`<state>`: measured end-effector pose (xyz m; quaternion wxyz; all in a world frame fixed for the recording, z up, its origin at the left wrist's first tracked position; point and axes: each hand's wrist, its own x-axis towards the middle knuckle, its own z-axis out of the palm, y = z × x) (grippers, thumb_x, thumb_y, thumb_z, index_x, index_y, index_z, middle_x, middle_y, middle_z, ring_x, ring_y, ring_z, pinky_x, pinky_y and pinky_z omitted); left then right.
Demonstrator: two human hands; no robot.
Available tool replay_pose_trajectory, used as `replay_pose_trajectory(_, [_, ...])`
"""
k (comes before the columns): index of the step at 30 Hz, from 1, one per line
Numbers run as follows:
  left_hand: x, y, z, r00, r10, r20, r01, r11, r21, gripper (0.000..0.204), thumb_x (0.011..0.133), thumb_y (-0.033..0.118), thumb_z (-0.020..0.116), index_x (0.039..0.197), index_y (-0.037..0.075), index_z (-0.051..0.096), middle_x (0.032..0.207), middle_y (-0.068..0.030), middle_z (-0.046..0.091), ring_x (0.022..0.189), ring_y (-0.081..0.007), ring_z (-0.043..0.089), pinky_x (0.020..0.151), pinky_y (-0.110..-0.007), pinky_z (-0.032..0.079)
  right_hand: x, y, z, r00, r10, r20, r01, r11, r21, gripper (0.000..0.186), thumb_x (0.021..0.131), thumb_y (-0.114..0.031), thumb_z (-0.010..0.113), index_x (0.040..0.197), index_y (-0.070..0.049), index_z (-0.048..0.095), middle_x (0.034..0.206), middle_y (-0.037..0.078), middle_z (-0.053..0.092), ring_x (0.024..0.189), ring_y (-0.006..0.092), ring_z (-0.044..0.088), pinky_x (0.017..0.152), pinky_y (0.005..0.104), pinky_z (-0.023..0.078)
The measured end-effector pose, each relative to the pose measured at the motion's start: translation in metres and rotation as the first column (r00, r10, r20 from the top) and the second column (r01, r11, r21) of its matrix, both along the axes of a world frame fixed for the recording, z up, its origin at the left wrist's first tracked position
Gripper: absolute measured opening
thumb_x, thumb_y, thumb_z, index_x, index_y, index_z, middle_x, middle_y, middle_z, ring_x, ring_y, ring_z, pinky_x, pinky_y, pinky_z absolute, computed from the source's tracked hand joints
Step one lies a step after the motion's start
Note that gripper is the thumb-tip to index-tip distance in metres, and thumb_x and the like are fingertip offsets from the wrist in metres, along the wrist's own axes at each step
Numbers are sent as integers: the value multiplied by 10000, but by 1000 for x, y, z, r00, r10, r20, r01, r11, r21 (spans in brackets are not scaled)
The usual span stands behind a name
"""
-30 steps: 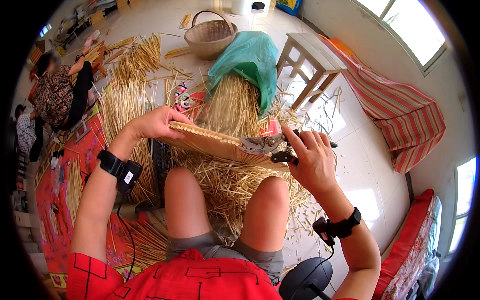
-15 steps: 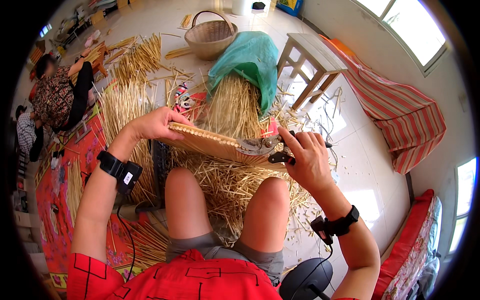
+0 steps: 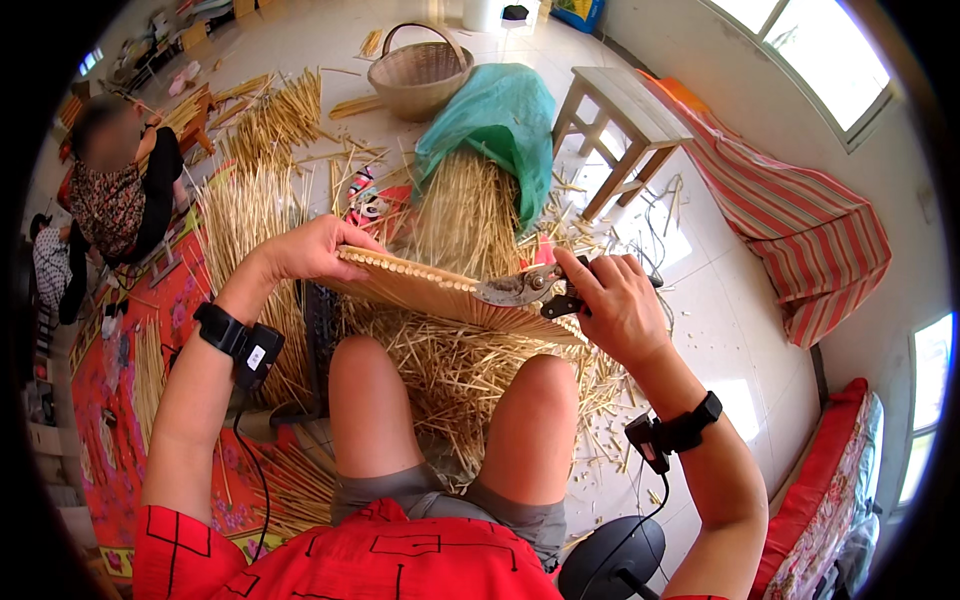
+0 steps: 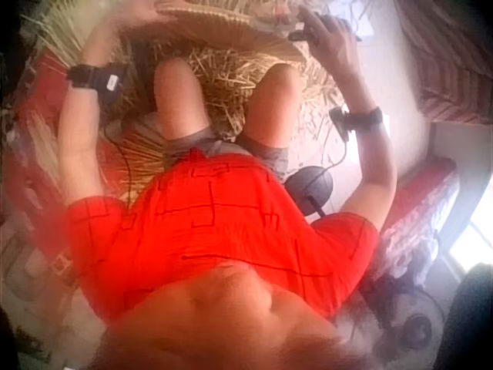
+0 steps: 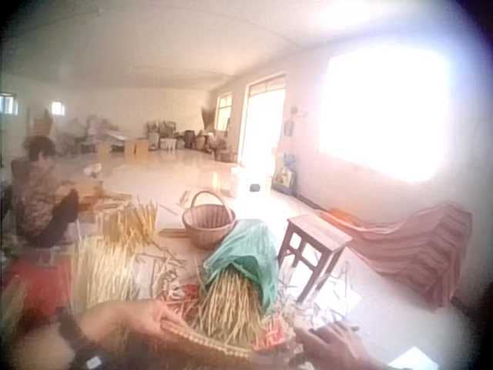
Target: The person constructs a circular bamboo mat by aligning bamboo strips, trimming the edges with shears, and binding the perimeter with wire.
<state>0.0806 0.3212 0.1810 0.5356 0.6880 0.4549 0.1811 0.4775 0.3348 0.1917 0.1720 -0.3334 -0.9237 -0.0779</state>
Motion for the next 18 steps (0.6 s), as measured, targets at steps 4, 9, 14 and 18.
replay_pose_trajectory(4, [-2,-1,-2,1000,-9,-8,9,1000,23,351,794,36,713,1141,4,669,1017,-61,702,928,-98,620,840,-248,484,10,4,-10,999,-25,32,27,997,-67,653,660,-15,667,1290,-138,552,776,72,520,766,258,551,742,385,459])
replay_pose_trajectory(9, [-2,-3,-3,998,-55,-30,57,996,74,384,775,15,714,1156,13,664,1042,-47,697,931,-97,611,862,-244,473,15,4,-14,989,-111,-98,108,993,-44,657,618,-15,699,1256,-122,580,805,80,542,778,264,558,749,392,452])
replay_pose_trajectory(14, [-1,-5,-2,1000,-21,-15,22,999,31,369,782,40,720,1147,17,668,1022,-53,698,930,-103,620,849,-251,478,1,-13,1,991,-33,-129,34,999,10,709,564,-23,719,1252,-134,589,842,60,548,802,258,547,790,383,431])
replay_pose_trajectory(18, [-1,-4,-4,1000,-26,-4,26,999,39,367,785,45,723,1147,26,670,1024,-55,696,930,-107,621,845,-252,479,-11,-21,9,997,-14,-79,19,998,60,735,569,-26,709,1280,-143,566,858,55,540,808,245,536,788,377,421])
